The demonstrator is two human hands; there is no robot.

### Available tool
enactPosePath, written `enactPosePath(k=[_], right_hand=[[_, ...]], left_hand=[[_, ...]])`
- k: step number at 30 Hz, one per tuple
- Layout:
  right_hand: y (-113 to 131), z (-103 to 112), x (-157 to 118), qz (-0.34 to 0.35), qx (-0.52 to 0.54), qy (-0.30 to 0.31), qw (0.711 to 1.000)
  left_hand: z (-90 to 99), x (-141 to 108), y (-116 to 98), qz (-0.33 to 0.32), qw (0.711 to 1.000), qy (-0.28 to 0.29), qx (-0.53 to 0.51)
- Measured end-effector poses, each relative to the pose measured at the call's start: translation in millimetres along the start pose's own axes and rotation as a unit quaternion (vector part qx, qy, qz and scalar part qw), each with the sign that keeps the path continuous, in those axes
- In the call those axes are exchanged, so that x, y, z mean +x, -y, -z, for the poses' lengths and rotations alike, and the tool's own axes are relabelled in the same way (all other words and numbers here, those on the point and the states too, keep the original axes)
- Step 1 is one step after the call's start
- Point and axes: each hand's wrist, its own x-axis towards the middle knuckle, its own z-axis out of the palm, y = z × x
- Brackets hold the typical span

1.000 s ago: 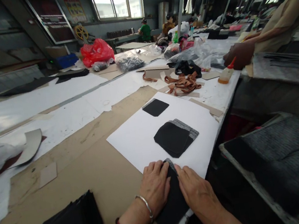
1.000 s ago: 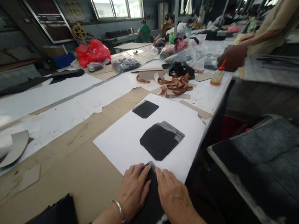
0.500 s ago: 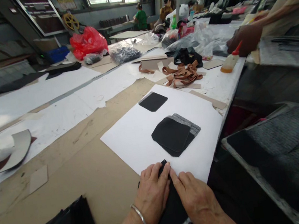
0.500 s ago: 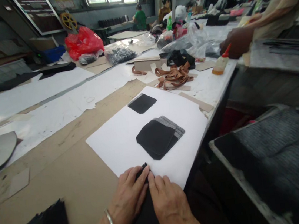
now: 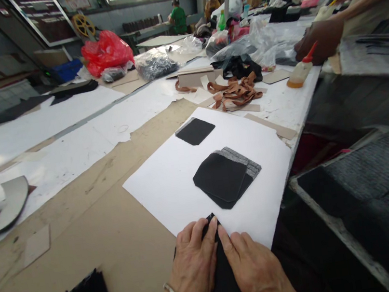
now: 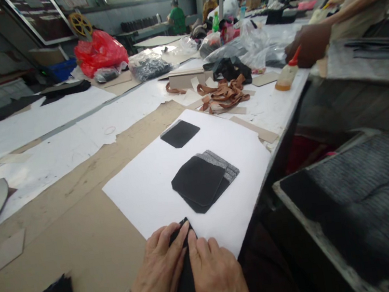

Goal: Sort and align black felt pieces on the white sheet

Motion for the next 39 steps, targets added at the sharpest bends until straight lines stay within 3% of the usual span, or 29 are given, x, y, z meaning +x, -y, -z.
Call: enactPosePath(k=[4, 9, 12, 20, 26, 29, 33, 39], right_hand=[[1, -4, -3, -0.002, 0.014, -0.004, 1.000], [9, -16, -13, -0.065, 0.018, -0.015, 0.998], [13, -19, -14, -0.069, 0.020, -0.016, 0.997], [4, -5, -1, -0.023, 0.011, -0.017, 1.000], [-8, 6, -1, -0.036, 0.081, 0.052, 0.995], [-21, 14, -6, -0.117, 0.242, 0.121, 0.956], [-37, 30, -20, -0.269, 0.422, 0.184, 0.846], [-37, 47, -43, -0.338, 0.443, 0.231, 0.798]], left_hand=[[-1.7, -1, 0, 0.005, 1.000, 0.009, 0.006], [-4.8, -3, 1, 0.017, 1.000, 0.010, 0.012], [-4.0, -2, 0, 0.025, 0.999, 0.015, 0.014], [-4.4, 0, 0, 0.029, 0.999, 0.016, 0.018], [6.6, 8, -9, 0.053, 0.996, 0.072, -0.008], [14.9, 13, -16, 0.071, 0.990, 0.121, -0.006], [21.3, 18, -22, 0.090, 0.981, 0.170, -0.007], [22.6, 19, -23, 0.090, 0.980, 0.177, -0.004]])
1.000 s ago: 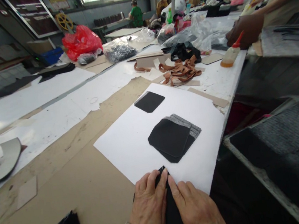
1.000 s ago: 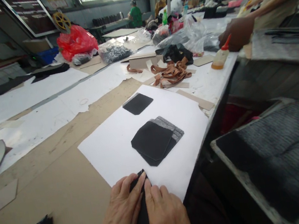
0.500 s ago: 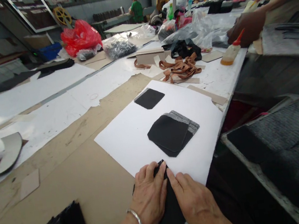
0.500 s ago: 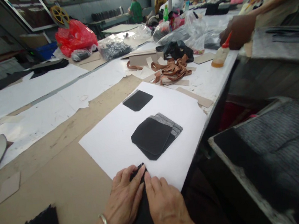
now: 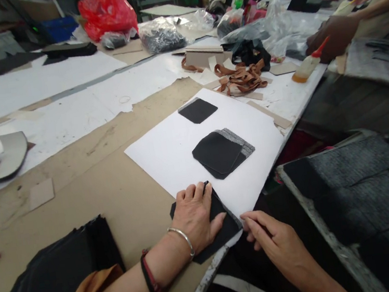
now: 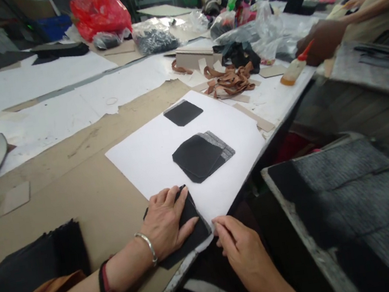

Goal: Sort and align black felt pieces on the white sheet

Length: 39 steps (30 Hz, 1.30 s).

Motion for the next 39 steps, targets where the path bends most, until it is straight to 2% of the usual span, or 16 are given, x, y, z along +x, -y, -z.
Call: enactPosePath(k=[6, 10, 13, 17, 23, 28, 30, 39], right_hand=[[8, -4, -8, 0.009, -0.036, -0.009, 0.999], [6, -8, -6, 0.093, -0.117, -0.041, 0.988], [4, -11, -5, 0.151, -0.198, -0.058, 0.967], [6, -11, -5, 0.191, -0.296, -0.071, 0.933], [16, -9, 0, 0.244, -0.451, -0.075, 0.855], [10, -16, 6, 0.302, -0.528, -0.096, 0.788], [8, -19, 8, 0.312, -0.538, -0.096, 0.777], [10, -31, 8, 0.314, -0.555, -0.097, 0.764]], left_hand=[[-0.2, -3, 0, 0.000, 1.000, -0.004, -0.001], [-1.6, -2, 0, -0.003, 1.000, -0.017, -0.010], [-3.3, -2, 1, -0.004, 1.000, -0.023, -0.014], [-5.6, -2, 1, -0.007, 0.999, -0.029, -0.016], [-7.2, -3, 3, -0.010, 0.999, -0.033, -0.017], [-7.5, -3, 4, -0.012, 0.999, -0.030, -0.014], [-6.4, -4, 4, -0.010, 0.999, -0.028, -0.013], [1.0, -1, -2, 0.017, 1.000, -0.006, -0.011]])
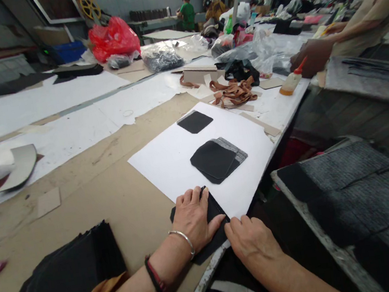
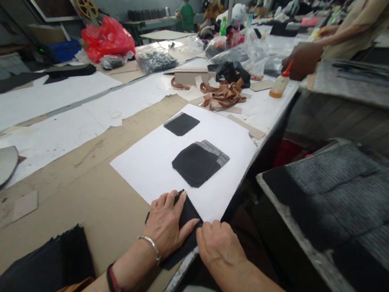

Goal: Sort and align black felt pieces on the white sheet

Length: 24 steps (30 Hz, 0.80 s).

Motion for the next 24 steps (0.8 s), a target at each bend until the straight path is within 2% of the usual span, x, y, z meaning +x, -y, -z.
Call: enactPosePath(k=[4, 13, 20, 22, 24], right_hand=[[2, -4, -3, 0.005, -0.015, -0.001, 1.000], [6, 7, 1, -0.004, -0.030, -0.001, 1.000], [-5, -5, -48, 0.014, 0.079, 0.060, 0.995], [-11, -2, -54, -0.013, 0.083, 0.021, 0.996], [-15, 2, -50, -0.036, 0.088, -0.046, 0.994]], left_hand=[[0.1, 0, -3, 0.014, 1.000, -0.005, 0.003], [3.2, 3, -13, 0.056, 0.998, -0.002, 0.011], [2.7, 1, -15, 0.059, 0.998, -0.008, 0.002], [2.6, 1, -15, 0.056, 0.998, -0.011, 0.001], [2.0, 1, -15, 0.054, 0.998, -0.015, 0.005]])
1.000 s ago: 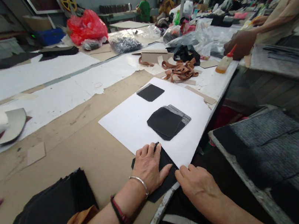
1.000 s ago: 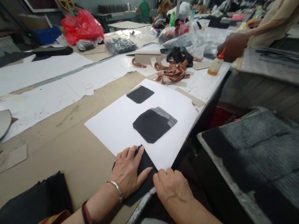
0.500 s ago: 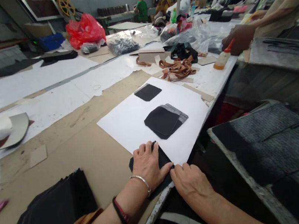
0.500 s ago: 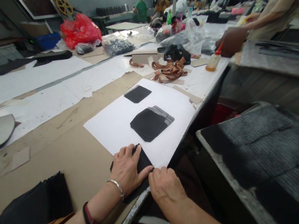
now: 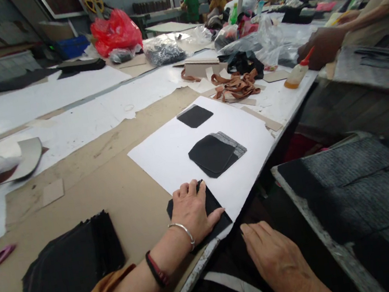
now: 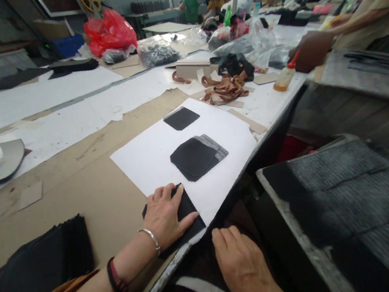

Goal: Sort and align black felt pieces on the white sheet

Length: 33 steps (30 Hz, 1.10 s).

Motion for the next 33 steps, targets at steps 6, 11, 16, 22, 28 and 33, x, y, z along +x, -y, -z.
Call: enactPosePath(k=[6, 11, 16, 22, 28, 33], right_hand=[[7, -12, 19, 0.019, 0.024, -0.105, 0.994], [10, -26, 8, -0.005, 0.034, -0.116, 0.993], [9, -30, 2, -0.006, 0.048, -0.096, 0.994], [9, -34, 1, -0.012, 0.059, -0.099, 0.993], [6, -40, 2, 0.000, 0.059, -0.129, 0.990], [-3, -52, -2, 0.056, 0.010, -0.185, 0.981]], left_hand=[[-4.8, -1, 4, 0.004, 1.000, -0.014, -0.005], [-11.0, 0, 7, 0.028, 0.996, -0.061, -0.057], [-13.7, 10, 10, 0.067, 0.990, -0.086, -0.092], [-13.3, 25, 12, 0.115, 0.986, -0.083, -0.091], [-9.7, 40, 12, 0.152, 0.984, -0.053, -0.070], [-1.1, 26, 7, 0.169, 0.983, -0.024, -0.072]])
